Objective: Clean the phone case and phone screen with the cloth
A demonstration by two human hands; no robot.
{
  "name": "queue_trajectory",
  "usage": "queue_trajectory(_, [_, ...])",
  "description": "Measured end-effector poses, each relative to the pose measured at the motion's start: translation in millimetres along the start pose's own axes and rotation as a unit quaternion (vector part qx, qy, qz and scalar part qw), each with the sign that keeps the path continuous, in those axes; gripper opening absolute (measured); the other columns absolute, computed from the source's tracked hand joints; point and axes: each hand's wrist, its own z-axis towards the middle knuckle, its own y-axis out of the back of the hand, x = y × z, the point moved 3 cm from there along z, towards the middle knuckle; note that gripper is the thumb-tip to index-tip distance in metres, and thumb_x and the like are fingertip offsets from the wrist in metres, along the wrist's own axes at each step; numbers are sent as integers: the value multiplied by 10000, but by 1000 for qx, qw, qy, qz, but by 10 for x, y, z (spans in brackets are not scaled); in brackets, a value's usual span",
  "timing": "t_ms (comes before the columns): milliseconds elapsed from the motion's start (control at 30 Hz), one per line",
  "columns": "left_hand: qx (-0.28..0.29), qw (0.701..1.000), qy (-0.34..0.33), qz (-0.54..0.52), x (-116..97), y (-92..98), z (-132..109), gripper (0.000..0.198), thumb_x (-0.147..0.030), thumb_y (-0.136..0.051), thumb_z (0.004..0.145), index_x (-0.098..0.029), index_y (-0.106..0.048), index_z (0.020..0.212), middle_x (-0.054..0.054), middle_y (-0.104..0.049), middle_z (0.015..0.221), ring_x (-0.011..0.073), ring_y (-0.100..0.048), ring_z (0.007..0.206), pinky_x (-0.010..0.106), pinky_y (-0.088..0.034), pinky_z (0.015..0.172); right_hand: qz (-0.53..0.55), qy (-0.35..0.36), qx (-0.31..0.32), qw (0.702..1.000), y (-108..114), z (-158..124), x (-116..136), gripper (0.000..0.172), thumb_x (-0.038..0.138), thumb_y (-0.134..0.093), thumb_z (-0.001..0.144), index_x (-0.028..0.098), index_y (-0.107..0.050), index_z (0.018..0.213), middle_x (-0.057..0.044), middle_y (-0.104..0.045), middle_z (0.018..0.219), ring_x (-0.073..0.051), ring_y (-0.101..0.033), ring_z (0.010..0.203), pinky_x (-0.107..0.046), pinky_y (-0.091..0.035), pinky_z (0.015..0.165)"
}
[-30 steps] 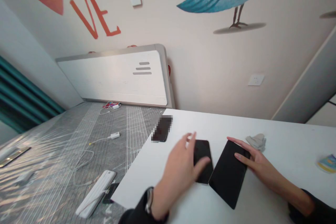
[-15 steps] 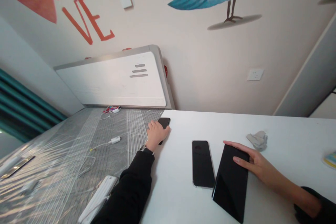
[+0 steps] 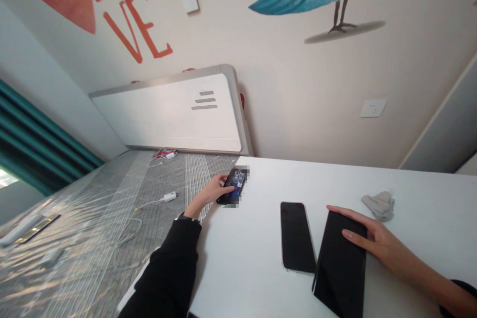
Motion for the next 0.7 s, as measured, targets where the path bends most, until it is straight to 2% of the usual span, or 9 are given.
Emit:
queue_trajectory(133, [7,999,17,-28,101,51,147,339,-429,-654,1001,-163,-655,1211,66,-699,1136,190,-694,942,392,-605,833,5,-4,3,1000,-2,0,7,598,590,-739,898,315,-658,1423,-56,-636,1490,-346,-607,1357,-474,-504,1162])
queue_trajectory(267, [28,998,-5,-47,113,108,41,385,-445,-650,995,-178,-638,1273,88,-678,1242,223,-681,1048,442,-584,912,-5,-4,0,1000,1,2,-2,600,586,-743,896,318,-654,1425,-44,-627,1502,-334,-608,1358,-461,-503,1166])
queue_trajectory(367, [45,997,-30,-49,104,118,-108,512,-425,-713,926,-201,-610,1374,102,-638,1347,252,-639,1142,483,-519,1023,-10,-5,-7,1000,2,4,-4,589,587,-749,888,325,-667,1409,-30,-618,1513,-337,-553,1419,-440,-500,1171])
queue_trajectory(533, [50,998,-31,-33,119,112,-211,843,-436,-779,743,-225,-526,1519,95,-584,1361,247,-573,1113,397,-472,1039,-5,-16,-13,1000,-6,3,28,622,630,-743,861,315,-679,1393,-46,-636,1492,-356,-595,1375,-464,-525,1143])
queue_trajectory(700, [53,998,-29,-25,85,111,-186,881,-451,-818,698,-239,-539,1506,80,-597,1319,232,-572,1070,385,-460,1037,-14,-12,-17,1000,-10,1,60,623,637,-752,847,313,-694,1376,-50,-642,1484,-369,-606,1360,-487,-512,1153])
